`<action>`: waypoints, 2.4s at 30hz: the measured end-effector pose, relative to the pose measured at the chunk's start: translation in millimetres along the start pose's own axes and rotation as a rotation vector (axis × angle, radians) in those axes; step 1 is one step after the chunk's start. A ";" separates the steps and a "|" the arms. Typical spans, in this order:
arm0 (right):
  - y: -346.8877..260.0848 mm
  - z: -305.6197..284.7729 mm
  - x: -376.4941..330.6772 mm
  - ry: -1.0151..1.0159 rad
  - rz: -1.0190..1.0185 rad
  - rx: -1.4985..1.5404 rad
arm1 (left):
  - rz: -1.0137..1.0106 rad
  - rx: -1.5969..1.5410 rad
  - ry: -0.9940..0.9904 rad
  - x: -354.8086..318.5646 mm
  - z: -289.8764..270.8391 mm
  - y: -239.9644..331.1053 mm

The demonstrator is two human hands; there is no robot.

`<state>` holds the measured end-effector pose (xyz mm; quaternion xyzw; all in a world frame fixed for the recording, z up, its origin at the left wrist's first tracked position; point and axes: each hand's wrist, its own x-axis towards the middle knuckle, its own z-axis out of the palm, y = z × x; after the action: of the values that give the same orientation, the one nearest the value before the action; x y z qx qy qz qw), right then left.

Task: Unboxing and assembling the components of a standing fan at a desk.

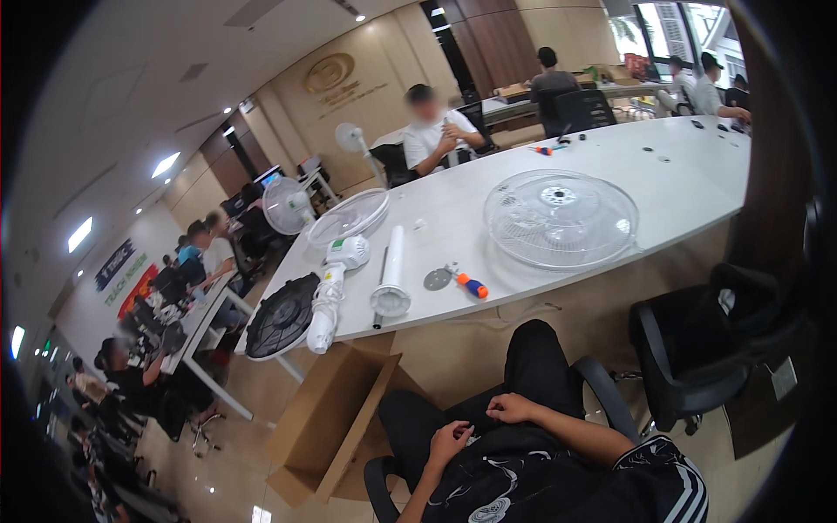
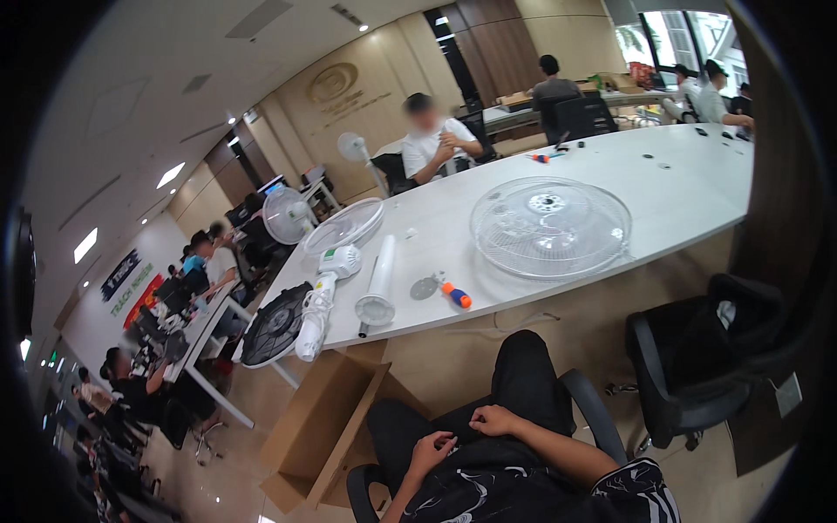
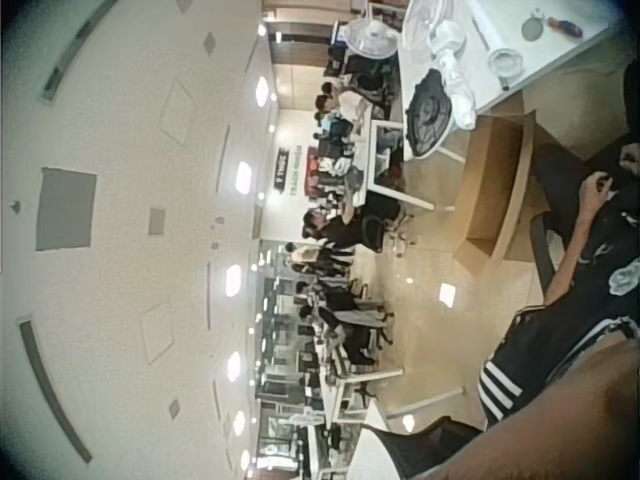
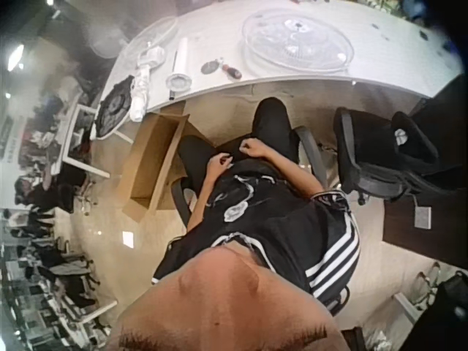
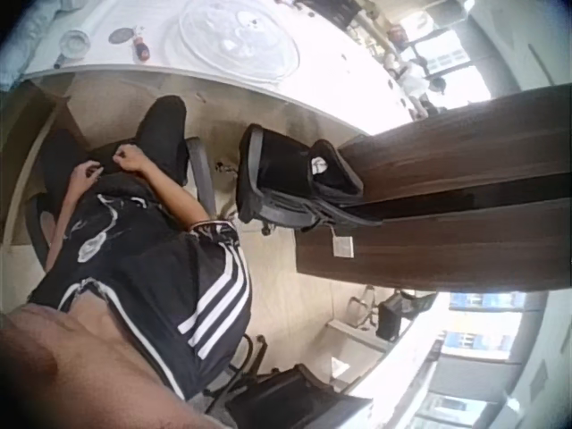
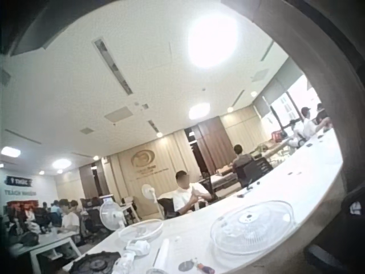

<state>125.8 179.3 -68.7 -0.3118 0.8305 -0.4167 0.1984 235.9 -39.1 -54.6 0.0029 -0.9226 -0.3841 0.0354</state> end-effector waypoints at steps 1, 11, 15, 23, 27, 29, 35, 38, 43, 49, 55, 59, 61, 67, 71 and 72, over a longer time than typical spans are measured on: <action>1.4 -1.8 -4.9 0.007 0.046 0.038 | -0.034 -0.007 -0.026 3.0 1.6 0.2; 11.1 -10.6 -47.6 0.227 0.134 0.085 | 0.141 -0.005 -0.154 42.3 22.4 4.0; 11.5 -12.0 -54.9 0.273 0.169 0.084 | 0.184 0.003 -0.210 58.9 24.5 6.8; 12.5 -7.9 -69.9 0.392 0.237 0.059 | 0.284 -0.051 -0.296 74.9 34.0 7.1; 12.6 -7.8 -76.4 0.427 0.300 0.097 | 0.330 -0.045 -0.331 82.3 38.5 10.3; 12.6 -7.5 -80.0 0.450 0.269 0.092 | 0.336 -0.051 -0.342 85.5 40.0 11.5; 14.6 -8.2 -86.1 0.489 0.273 0.105 | 0.358 -0.037 -0.377 88.2 43.8 17.1; 15.9 -7.5 -84.2 0.486 0.268 0.117 | 0.358 -0.032 -0.378 89.5 43.8 15.4; 15.9 -6.7 -80.7 0.472 0.239 0.092 | 0.331 -0.048 -0.354 85.7 40.5 12.9; 33.0 -17.8 -33.5 0.369 0.348 -0.284 | 0.308 0.038 -0.333 76.7 33.5 13.2; 50.5 -11.4 43.9 0.368 0.371 -0.263 | 0.259 0.005 -0.169 61.7 34.3 6.7; 55.1 -7.1 62.6 0.455 0.124 -0.239 | 0.223 0.047 -0.211 74.4 39.8 0.2; 60.5 -5.6 68.4 0.454 0.233 0.091 | 0.132 0.035 -0.312 84.5 47.1 -3.0; 87.4 11.6 94.4 0.376 0.271 0.113 | -0.051 0.046 -0.522 118.6 82.2 -7.6; 114.6 9.2 110.3 0.402 0.289 -0.001 | -0.052 0.020 -0.434 146.9 95.9 -18.5; 120.9 8.0 113.4 0.427 0.251 0.019 | -0.058 0.000 -0.426 153.0 99.0 -21.2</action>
<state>5.4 152.7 -179.9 -0.1093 0.8818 -0.4531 0.0715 76.2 11.1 -129.5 -0.0520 -0.9088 -0.3768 -0.1716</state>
